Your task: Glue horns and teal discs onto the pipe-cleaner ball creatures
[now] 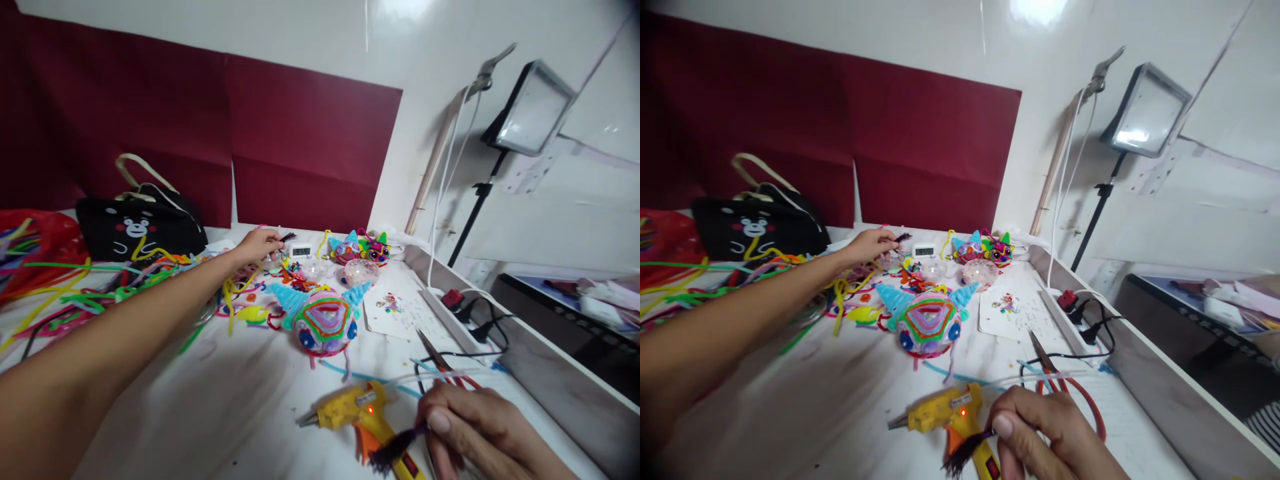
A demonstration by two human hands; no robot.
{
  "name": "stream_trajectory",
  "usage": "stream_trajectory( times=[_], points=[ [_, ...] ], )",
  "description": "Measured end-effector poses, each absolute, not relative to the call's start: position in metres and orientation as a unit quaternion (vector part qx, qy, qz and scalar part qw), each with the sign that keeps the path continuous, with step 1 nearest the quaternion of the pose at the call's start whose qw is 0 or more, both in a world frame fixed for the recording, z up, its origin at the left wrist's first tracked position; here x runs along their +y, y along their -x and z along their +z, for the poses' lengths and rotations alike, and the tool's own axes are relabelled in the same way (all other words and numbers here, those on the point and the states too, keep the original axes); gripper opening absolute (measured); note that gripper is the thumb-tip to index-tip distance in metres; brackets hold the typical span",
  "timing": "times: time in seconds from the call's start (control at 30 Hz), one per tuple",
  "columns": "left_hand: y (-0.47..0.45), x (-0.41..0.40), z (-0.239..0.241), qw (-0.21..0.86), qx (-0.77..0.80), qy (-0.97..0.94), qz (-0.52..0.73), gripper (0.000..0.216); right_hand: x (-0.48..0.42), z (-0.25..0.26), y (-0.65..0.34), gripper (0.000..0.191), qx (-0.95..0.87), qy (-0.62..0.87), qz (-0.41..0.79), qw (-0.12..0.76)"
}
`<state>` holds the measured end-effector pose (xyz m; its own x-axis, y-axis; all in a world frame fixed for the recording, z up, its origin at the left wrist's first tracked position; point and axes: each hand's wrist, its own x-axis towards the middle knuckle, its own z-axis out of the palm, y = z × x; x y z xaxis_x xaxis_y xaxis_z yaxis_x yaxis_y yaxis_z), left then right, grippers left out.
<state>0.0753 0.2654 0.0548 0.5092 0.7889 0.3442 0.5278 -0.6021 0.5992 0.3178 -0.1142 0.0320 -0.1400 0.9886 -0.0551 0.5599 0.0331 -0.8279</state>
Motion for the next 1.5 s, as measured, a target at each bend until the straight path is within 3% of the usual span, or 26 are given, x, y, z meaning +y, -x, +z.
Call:
stream_trajectory(
  times=[0.3,0.63,0.7,0.87,1.1,1.27,1.5],
  points=[
    [-0.055,0.123,0.097,0.459,0.276,-0.735,0.416,0.016,-0.106,0.03,-0.283,0.039,-0.647,0.535,0.448,0.307],
    [-0.052,0.019,0.032,0.64,0.245,-0.652,0.325,0.018,-0.088,0.014,-0.239,0.025,-0.652,0.485,0.514,0.275],
    [-0.049,0.016,0.018,0.667,0.242,-0.628,0.321,0.017,-0.086,0.016,-0.237,0.02,-0.692,0.494,0.458,0.259],
    [-0.044,0.016,-0.003,0.698,0.231,-0.589,0.336,0.012,-0.089,0.026,-0.245,0.017,-0.732,0.584,0.227,0.267],
    [-0.045,0.01,-0.008,0.732,0.21,-0.556,0.334,0.02,-0.086,0.016,-0.23,0.053,-0.7,0.554,0.284,0.35],
    [-0.041,0.01,-0.012,0.715,0.213,-0.573,0.339,0.023,-0.082,0.018,-0.224,0.016,-0.726,0.518,0.316,0.325],
    [-0.036,0.023,-0.018,0.687,0.258,-0.592,0.332,0.031,-0.084,0.016,-0.24,0.02,-0.745,0.528,0.268,0.309]
  ],
)
